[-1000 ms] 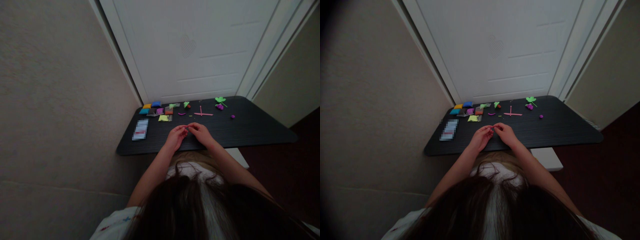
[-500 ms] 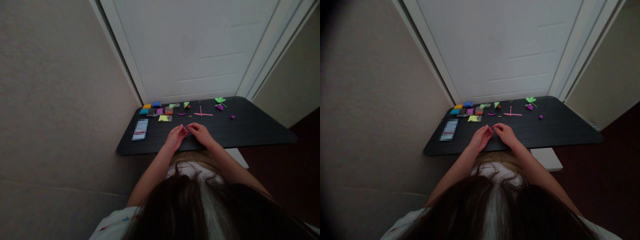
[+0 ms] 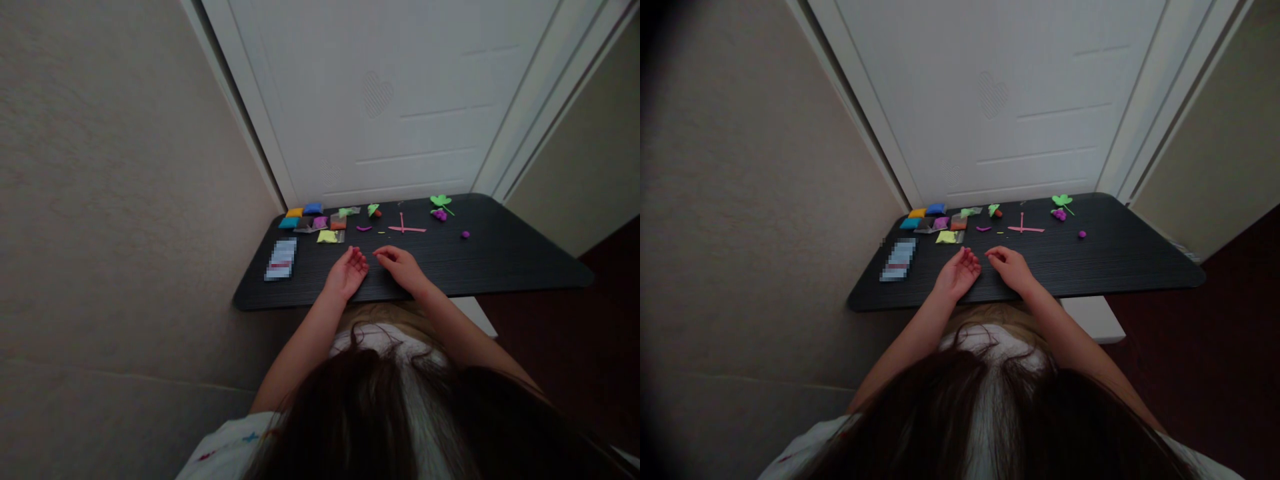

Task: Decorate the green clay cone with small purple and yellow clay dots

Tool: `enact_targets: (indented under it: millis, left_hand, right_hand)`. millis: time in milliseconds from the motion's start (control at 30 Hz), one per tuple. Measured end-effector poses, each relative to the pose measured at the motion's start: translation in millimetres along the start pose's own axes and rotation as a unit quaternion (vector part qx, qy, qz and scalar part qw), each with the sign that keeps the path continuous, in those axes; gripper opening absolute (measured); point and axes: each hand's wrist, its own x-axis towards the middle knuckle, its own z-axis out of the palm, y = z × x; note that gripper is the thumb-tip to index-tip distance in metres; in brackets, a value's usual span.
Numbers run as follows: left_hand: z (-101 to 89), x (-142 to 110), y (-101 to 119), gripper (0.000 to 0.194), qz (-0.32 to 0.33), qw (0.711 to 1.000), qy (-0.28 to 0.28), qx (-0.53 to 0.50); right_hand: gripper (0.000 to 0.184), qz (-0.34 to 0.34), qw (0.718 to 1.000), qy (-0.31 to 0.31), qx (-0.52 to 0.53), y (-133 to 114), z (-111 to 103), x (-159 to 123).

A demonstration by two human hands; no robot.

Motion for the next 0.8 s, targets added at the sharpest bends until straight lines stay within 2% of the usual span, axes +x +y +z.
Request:
enact_targets:
  millis: [233, 367, 467, 567, 667, 800]
  left_hand:
    - [2.0, -1, 0, 0.028, -0.001, 1.0, 0.007, 0.005]
    - [3.1, -3, -1, 0.027, 0.01, 1.0, -0.003, 0.03]
    - [4.6, -5, -2, 0.027, 0.016, 0.998, -0.019, 0.058]
    - [4.6, -5, -3, 0.027, 0.015, 0.997, -0.03, 0.076]
    - [3.1, -5, -4, 0.028, 0.015, 0.996, -0.032, 0.077]
    - [1.6, -6, -4, 0.028, 0.02, 0.997, -0.027, 0.073]
  right_hand:
    - [0.026, 0.004, 0.999, 0.017, 0.03, -2, 1, -1]
    - [0.028, 0.018, 0.993, 0.098, 0.06, 1, -2, 3]
    - [0.031, 0.041, 0.981, 0.18, 0.066, 11, -20, 10]
    - [0.031, 0.057, 0.973, 0.22, 0.034, 24, -47, 19]
    - [0.031, 0.056, 0.975, 0.211, -0.042, 31, -65, 30]
    - [0.028, 0.039, 0.971, 0.145, -0.185, 27, -59, 46]
